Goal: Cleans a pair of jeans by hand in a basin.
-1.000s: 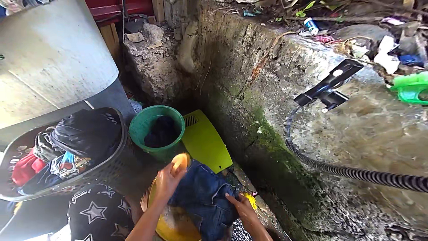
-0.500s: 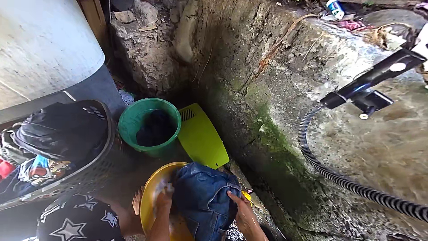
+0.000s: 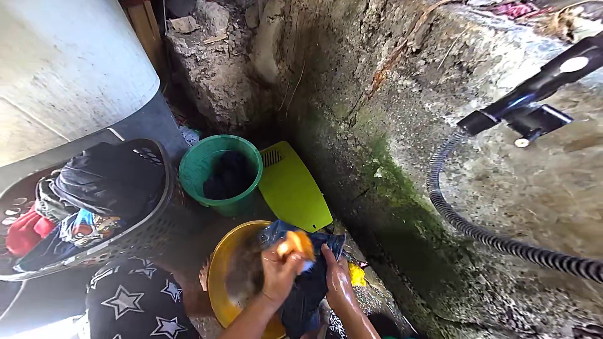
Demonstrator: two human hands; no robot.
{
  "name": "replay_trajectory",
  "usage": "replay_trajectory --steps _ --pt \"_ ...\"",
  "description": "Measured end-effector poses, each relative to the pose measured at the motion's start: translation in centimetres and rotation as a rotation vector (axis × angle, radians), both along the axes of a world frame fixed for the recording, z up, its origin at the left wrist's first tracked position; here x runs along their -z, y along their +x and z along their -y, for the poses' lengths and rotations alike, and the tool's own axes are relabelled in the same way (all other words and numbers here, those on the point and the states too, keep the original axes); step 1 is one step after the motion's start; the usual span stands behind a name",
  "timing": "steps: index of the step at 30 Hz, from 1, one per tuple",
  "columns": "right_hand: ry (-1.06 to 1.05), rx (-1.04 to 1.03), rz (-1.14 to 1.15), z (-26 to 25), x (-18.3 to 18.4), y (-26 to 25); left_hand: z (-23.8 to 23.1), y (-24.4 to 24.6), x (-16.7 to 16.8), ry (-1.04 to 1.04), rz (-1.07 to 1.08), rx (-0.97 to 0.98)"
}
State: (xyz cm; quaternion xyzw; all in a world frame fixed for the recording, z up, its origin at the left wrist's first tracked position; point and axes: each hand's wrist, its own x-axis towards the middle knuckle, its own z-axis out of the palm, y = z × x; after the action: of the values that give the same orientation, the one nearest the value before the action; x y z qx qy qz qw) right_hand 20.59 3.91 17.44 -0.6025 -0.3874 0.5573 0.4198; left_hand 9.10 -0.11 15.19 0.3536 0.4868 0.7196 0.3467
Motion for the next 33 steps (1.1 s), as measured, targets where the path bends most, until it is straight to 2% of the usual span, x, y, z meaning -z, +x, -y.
replay_trajectory --steps 1,3,4,5,6,7,8,9,11,12,13,15,16,18,19,22,23,24,27,30,33 --pt "0.054 -0.024 0.023 0.3 -0.7 0.2 0.2 0.7 1.2 -0.058 -0.081 0.064" --pt "0.087 -0.122 0.147 1.4 -1.5 0.7 0.8 -0.3 5.2 -0.513 -0.368 0.19" --pt "0.056 -0.134 0.165 1.7 -1.4 0.7 0.5 -2.0 6.2 -0.775 -0.533 0.329" --pt "0.027 -0.111 0.169 1.8 -1.4 1.1 0.4 -3.3 7.3 -0.959 -0.638 0.433" --pt "0.015 -0.077 0.157 1.4 -1.3 1.3 0.5 -4.5 7.7 -1.049 -0.681 0.463" --pt "0.017 -0.061 0.142 0.8 -1.2 1.4 0.7 -5.7 7.1 -1.054 -0.678 0.422" --pt "0.02 -0.06 0.122 0.6 -1.0 1.4 1.1 -6.1 5.6 -0.973 -0.623 0.336" --pt "0.026 -0.07 0.106 0.5 -0.8 1.5 1.4 -5.5 3.9 -0.821 -0.533 0.229" --pt "0.053 -0.104 0.113 0.8 -0.7 1.3 1.2 -2.5 1.2 -0.393 -0.286 0.071" --pt "0.078 -0.128 0.15 0.9 -0.9 1.2 0.9 -1.0 1.0 -0.233 -0.197 0.086" --pt "0.1 -0.177 0.215 1.1 -1.2 1.3 0.9 0.0 1.9 -0.195 -0.178 0.148" --pt "0.108 -0.379 0.4 1.8 -1.8 2.0 1.0 -0.5 5.3 -0.466 -0.29 0.365" --pt "0.088 -0.438 0.449 2.1 -1.5 2.3 0.3 -1.8 6.1 -0.636 -0.427 0.497" --pt "0.078 -0.318 0.421 2.3 -1.1 3.1 -0.7 -4.7 5.8 -0.86 -0.642 0.673" --pt "0.084 -0.253 0.363 1.8 -0.9 3.2 -1.0 -6.5 5.3 -0.897 -0.658 0.665" --pt "0.087 -0.225 0.248 1.5 -0.7 3.3 -0.4 -9.4 3.3 -0.824 -0.523 0.38" --pt "0.091 -0.24 0.226 1.7 -0.9 3.1 -0.1 -9.9 2.7 -0.833 -0.552 0.322" --pt "0.099 -0.253 0.2 1.8 -1.1 2.9 0.2 -10.2 2.6 -0.855 -0.626 0.321" --pt "0.129 -0.228 0.028 2.3 -2.9 2.2 2.0 -8.6 4.3 -0.852 -0.79 0.474" --pt "0.132 -0.169 -0.148 2.8 -6.2 2.0 3.9 -4.5 8.1 -0.683 -0.714 0.463" --pt "0.145 -0.108 -0.227 3.0 -8.2 2.1 3.2 -2.9 7.8 -0.677 -0.705 0.541"
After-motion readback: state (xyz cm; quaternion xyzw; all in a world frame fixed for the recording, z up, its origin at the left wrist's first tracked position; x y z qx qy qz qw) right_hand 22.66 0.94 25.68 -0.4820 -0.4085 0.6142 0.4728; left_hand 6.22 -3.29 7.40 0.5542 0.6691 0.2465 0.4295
